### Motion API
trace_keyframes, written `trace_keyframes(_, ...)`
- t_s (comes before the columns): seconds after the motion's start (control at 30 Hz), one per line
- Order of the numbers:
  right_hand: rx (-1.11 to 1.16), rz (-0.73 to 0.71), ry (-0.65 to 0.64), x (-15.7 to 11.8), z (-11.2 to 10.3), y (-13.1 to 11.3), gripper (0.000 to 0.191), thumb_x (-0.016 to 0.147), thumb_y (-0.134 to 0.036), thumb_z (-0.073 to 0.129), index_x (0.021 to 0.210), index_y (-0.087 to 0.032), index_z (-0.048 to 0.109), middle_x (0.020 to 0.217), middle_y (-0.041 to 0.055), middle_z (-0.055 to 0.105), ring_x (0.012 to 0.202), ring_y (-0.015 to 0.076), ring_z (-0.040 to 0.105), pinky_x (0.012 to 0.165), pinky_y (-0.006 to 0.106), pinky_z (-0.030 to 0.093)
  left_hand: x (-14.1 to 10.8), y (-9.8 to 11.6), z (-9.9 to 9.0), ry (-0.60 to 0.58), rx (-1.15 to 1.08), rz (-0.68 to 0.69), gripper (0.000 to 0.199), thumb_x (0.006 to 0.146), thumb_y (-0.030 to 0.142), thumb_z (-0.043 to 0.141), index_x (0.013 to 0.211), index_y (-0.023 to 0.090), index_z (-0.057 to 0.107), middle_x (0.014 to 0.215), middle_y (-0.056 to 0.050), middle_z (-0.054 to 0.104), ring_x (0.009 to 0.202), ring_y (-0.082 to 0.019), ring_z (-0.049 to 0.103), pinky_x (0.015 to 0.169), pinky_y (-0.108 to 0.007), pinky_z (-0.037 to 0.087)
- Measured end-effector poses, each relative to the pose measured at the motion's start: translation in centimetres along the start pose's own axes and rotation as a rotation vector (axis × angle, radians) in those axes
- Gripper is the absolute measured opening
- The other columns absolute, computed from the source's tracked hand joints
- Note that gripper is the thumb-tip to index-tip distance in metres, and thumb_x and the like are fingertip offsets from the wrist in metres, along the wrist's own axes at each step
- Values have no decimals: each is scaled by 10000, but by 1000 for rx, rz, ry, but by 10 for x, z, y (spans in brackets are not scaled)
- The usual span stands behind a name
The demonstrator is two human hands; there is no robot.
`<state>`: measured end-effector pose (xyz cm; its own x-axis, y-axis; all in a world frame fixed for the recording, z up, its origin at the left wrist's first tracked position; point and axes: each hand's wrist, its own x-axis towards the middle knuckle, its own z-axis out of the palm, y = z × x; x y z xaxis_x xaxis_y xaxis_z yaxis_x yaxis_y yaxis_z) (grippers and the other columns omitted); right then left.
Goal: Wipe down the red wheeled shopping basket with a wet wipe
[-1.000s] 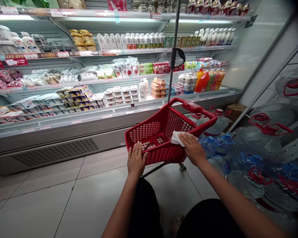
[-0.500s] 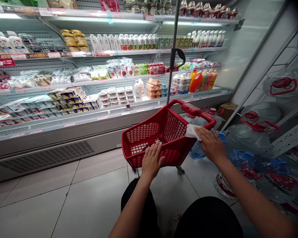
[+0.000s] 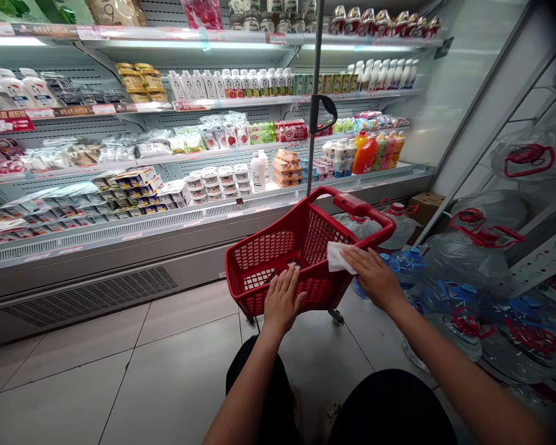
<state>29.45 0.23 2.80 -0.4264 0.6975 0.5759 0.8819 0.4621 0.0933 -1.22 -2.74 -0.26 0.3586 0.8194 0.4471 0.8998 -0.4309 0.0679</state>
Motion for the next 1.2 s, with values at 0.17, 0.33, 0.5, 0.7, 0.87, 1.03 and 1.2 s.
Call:
trace_keyframes(0.17,-48,195,93,5,-5,58,669,993,-162,318,1649,-275,263,1624,48,437,1491,271,422,1264,520,288,4,4,3,18,1,-4,674,1088,449,358,1677,279,79,1710,-1,260,1550,-217,323,1287,-438,255)
trace_keyframes(0.33,28,157,66,16,25,9,680,962,-121,348,1635,-213,316,1597,72,480,1503,267,405,1254,505,328,8,16,10,33,-3,-11,679,1087,484,340,1676,239,109,1712,-19,260,1557,-211,307,1291,-431,254)
trace_keyframes(0.5,142,-35,-25,24,46,-56,769,911,-57,367,1652,-234,259,1626,31,443,1522,208,370,1260,458,325,13,17,11,8,12,45,701,1077,529,352,1664,185,184,1705,-59,283,1564,-214,291,1288,-417,269)
trace_keyframes(0.7,51,-9,-30,31,38,-1,729,957,-101,380,1650,-286,250,1620,19,453,1495,200,415,1265,488,294,-1,-13,-6,-24,30,35,706,1076,511,375,1669,198,155,1705,-55,275,1562,-208,298,1282,-406,281)
trace_keyframes(0.87,53,97,17,40,47,29,670,982,-137,361,1639,-252,296,1636,37,427,1528,225,361,1250,488,325,-33,-53,-19,-29,93,-107,663,1076,477,382,1669,262,178,1699,-37,289,1551,-225,326,1284,-431,268)
trace_keyframes(1.03,177,100,21,49,77,-29,711,926,-80,369,1626,-200,333,1638,54,423,1551,216,311,1265,472,316,-47,-65,-17,10,131,-221,669,1049,481,453,1645,228,283,1710,-94,257,1561,-270,300,1279,-463,263)
trace_keyframes(1.2,333,1,1,52,93,-108,776,893,-44,383,1642,-224,287,1630,54,437,1542,206,331,1261,472,334,-39,-44,-7,55,123,-260,746,1029,542,465,1648,181,257,1710,-150,231,1553,-306,314,1257,-507,291)
